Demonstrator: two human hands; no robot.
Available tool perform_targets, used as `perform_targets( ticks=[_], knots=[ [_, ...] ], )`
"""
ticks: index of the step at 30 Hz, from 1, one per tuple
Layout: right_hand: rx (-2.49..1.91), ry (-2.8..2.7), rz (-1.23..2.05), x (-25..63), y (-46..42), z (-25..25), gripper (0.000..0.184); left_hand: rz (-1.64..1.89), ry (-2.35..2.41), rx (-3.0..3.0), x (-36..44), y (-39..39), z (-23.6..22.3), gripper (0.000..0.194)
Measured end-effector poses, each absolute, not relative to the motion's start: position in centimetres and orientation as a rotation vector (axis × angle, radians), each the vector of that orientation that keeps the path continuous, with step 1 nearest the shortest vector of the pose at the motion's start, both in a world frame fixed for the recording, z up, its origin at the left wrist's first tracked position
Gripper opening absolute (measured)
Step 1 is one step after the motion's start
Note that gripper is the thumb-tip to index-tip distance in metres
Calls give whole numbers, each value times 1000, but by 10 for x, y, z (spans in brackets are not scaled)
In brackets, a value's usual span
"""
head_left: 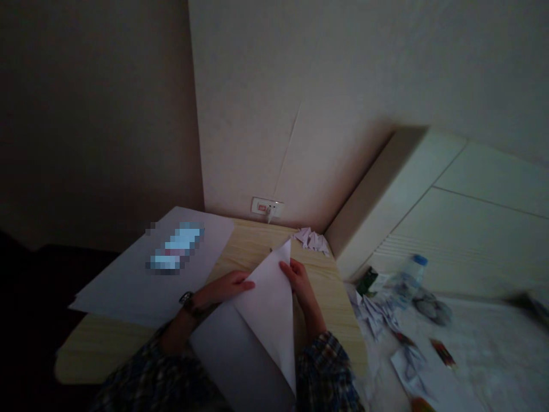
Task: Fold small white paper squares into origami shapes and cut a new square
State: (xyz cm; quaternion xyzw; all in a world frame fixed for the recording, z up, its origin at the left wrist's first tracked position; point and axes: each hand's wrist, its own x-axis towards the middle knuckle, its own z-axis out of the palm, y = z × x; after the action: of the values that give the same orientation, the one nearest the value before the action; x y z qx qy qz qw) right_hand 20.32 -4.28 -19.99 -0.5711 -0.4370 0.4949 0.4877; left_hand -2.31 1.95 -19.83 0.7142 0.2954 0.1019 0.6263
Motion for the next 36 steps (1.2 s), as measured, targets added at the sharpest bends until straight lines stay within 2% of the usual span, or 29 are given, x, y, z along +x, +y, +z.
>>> perform_targets(
  ticks=[24,32,36],
  knots=[
    [-1467,-968,1052,210,-37,-210,31,206,674,1620,-24,18,-197,32],
    [-1449,-969,1021,208,-37,-209,30,187,649,1597,-23,13,-187,45],
    [-1456,-964,992,208,-36,-209,30,157,623,1577,-21,9,-185,44]
  ],
)
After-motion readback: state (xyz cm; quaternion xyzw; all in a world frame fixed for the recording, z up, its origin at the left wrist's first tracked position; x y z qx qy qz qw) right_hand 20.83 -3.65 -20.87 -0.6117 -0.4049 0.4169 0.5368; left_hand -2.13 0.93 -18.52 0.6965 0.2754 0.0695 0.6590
